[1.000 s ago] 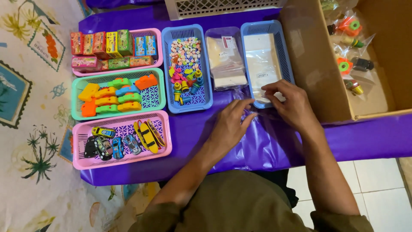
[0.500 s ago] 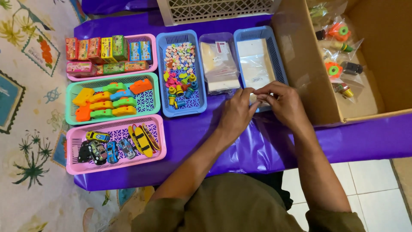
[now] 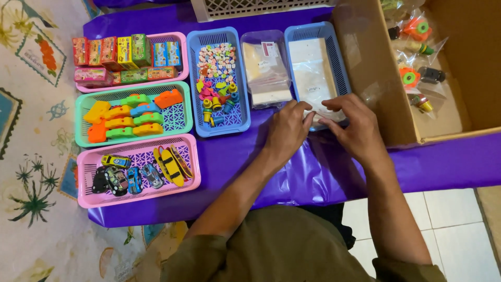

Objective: The person picks up a toy camera, places it into a small plastic bag, and then puts the bagged toy into a blue bin.

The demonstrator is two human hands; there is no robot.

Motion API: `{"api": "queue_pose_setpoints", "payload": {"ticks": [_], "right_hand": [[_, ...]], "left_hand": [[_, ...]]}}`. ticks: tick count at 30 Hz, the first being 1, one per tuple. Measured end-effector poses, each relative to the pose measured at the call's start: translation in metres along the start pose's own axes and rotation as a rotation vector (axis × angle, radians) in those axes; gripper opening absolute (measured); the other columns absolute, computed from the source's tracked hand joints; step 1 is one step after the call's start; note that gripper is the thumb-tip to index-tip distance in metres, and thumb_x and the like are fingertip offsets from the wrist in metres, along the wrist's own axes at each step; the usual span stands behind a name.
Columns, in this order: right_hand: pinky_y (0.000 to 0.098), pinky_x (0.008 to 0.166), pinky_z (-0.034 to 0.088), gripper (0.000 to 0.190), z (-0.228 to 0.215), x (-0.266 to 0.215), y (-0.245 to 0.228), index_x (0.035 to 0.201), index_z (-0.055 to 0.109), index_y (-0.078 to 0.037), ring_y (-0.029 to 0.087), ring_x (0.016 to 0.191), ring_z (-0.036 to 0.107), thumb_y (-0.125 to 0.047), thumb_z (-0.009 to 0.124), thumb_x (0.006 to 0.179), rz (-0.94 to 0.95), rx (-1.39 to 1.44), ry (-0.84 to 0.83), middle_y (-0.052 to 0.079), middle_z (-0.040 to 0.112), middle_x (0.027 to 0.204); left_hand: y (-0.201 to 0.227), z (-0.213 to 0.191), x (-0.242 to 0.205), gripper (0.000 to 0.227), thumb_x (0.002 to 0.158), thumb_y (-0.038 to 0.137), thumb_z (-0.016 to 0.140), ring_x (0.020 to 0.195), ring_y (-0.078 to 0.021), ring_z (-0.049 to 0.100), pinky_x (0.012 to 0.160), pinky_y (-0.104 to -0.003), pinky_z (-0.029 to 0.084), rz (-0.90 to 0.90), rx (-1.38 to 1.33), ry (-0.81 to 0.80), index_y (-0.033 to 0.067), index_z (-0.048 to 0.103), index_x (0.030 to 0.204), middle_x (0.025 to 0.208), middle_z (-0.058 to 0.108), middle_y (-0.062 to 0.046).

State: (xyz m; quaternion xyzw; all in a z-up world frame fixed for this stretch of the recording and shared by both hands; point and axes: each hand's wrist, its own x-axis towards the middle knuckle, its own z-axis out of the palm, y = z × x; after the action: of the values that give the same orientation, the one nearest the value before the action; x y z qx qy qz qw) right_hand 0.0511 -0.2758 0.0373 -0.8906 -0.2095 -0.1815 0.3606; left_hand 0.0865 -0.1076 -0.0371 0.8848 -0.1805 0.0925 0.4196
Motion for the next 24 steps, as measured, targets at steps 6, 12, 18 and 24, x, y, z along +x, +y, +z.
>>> {"api": "queue_pose_setpoints", "payload": {"ticks": [6, 12, 18, 24], "right_hand": [[0.0442, 0.076, 0.055, 0.016, 0.003, -0.012, 0.021, 0.101, 0.077, -0.007, 0.034, 0.084, 0.067, 0.002, 0.082, 0.089, 0.01, -0.092, 0.034, 0.01, 0.067, 0.087], [0.0448, 0.074, 0.055, 0.01, 0.009, -0.013, 0.026, 0.1, 0.075, -0.007, 0.035, 0.083, 0.067, 0.001, 0.078, 0.095, -0.044, -0.22, 0.02, 0.012, 0.067, 0.088], [0.0469, 0.076, 0.052, 0.005, 0.005, -0.013, 0.018, 0.099, 0.072, -0.01, 0.035, 0.089, 0.066, -0.005, 0.073, 0.099, -0.09, -0.283, -0.045, 0.009, 0.066, 0.092], [0.0437, 0.076, 0.051, 0.007, -0.004, -0.02, 0.017, 0.098, 0.07, -0.011, 0.032, 0.094, 0.068, -0.007, 0.07, 0.103, -0.133, -0.352, 0.014, 0.005, 0.07, 0.096]], "left_hand": [[0.01, -0.003, -0.003, 0.029, 0.089, 0.03, 0.074, 0.071, -0.0377, 0.073, 0.058, -0.048, 0.061, 0.048, -0.013, 0.018, 0.0113, 0.069, 0.111, 0.077, 0.062, -0.008], [0.017, -0.005, 0.0, 0.03, 0.082, 0.024, 0.08, 0.076, -0.04, 0.073, 0.063, -0.051, 0.062, 0.051, -0.02, -0.038, 0.0071, 0.073, 0.106, 0.081, 0.062, -0.009], [0.022, -0.015, 0.006, 0.038, 0.081, 0.025, 0.077, 0.085, -0.0414, 0.074, 0.071, -0.055, 0.062, -0.018, 0.046, -0.164, 0.008, 0.074, 0.114, 0.09, 0.061, -0.011], [0.03, -0.008, 0.009, 0.054, 0.081, 0.038, 0.075, 0.102, -0.0382, 0.068, 0.072, -0.061, 0.06, -0.065, 0.217, -0.298, 0.0079, 0.07, 0.125, 0.105, 0.058, -0.011]]}}
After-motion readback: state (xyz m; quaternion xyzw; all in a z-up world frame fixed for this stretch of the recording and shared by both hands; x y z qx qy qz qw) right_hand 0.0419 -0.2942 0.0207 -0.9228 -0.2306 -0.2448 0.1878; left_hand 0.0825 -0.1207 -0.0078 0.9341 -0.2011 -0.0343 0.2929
